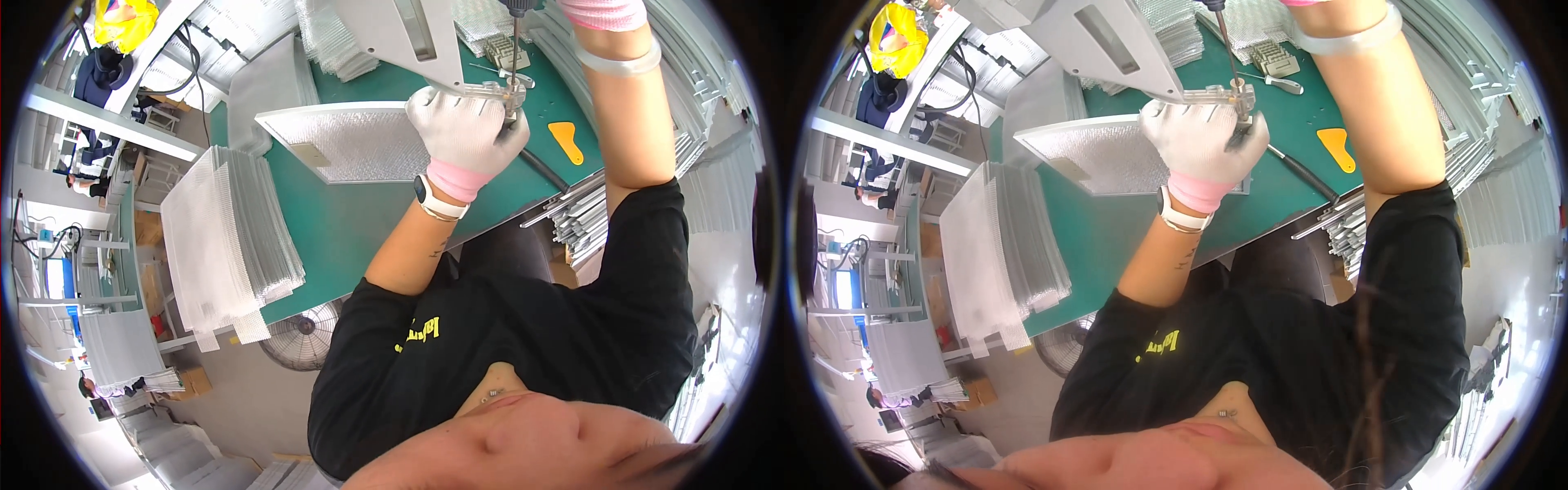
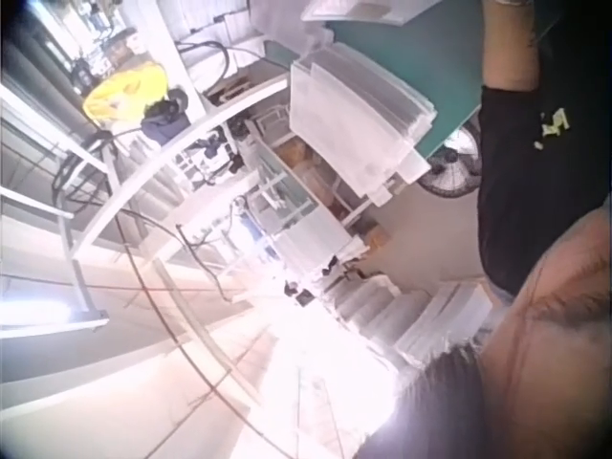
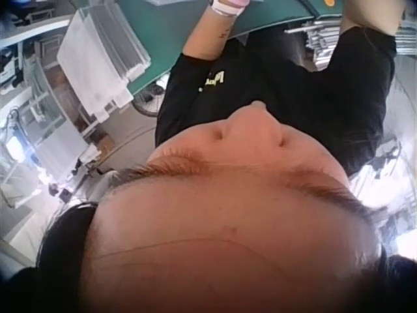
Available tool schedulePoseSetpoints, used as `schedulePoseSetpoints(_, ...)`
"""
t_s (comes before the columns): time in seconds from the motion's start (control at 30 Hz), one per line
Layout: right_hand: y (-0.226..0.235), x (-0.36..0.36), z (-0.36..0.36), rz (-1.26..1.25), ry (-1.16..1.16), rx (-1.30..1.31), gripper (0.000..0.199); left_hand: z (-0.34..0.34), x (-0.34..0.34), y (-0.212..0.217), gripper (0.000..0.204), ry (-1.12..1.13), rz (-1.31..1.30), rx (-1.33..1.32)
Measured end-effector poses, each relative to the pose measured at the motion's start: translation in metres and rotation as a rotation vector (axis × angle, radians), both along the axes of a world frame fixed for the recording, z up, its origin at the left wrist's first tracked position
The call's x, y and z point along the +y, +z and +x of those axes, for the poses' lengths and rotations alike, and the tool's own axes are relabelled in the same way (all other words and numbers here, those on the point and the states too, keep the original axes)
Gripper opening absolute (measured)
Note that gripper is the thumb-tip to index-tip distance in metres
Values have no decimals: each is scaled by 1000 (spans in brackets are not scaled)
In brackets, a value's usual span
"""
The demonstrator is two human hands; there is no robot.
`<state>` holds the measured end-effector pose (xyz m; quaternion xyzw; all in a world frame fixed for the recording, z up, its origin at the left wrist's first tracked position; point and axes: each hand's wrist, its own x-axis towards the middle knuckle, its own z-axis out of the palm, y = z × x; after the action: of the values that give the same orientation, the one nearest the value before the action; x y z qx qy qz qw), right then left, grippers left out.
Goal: Assembling air filters by inserting mesh panels into metal frames and securing them with screws using an electric screwdriver.
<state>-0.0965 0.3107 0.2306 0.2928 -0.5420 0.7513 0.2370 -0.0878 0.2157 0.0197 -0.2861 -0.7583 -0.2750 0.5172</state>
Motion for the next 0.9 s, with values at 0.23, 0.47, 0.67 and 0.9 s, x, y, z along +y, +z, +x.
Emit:
schedulePoseSetpoints(0.23,-9,10,-16,-72,142,27,21,-2,-2,-2,10,-8,-10,25)
schedulePoseSetpoints(0.47,-40,2,6,-34,335,-152,37,7,-6,-9,15,-71,-81,-97)
schedulePoseSetpoints(0.67,-53,-5,-30,-79,811,171,45,6,-9,-2,24,-136,-39,-35)
schedulePoseSetpoints(0.9,-49,-5,-34,90,802,249,44,7,-12,-6,16,-238,-40,-109)
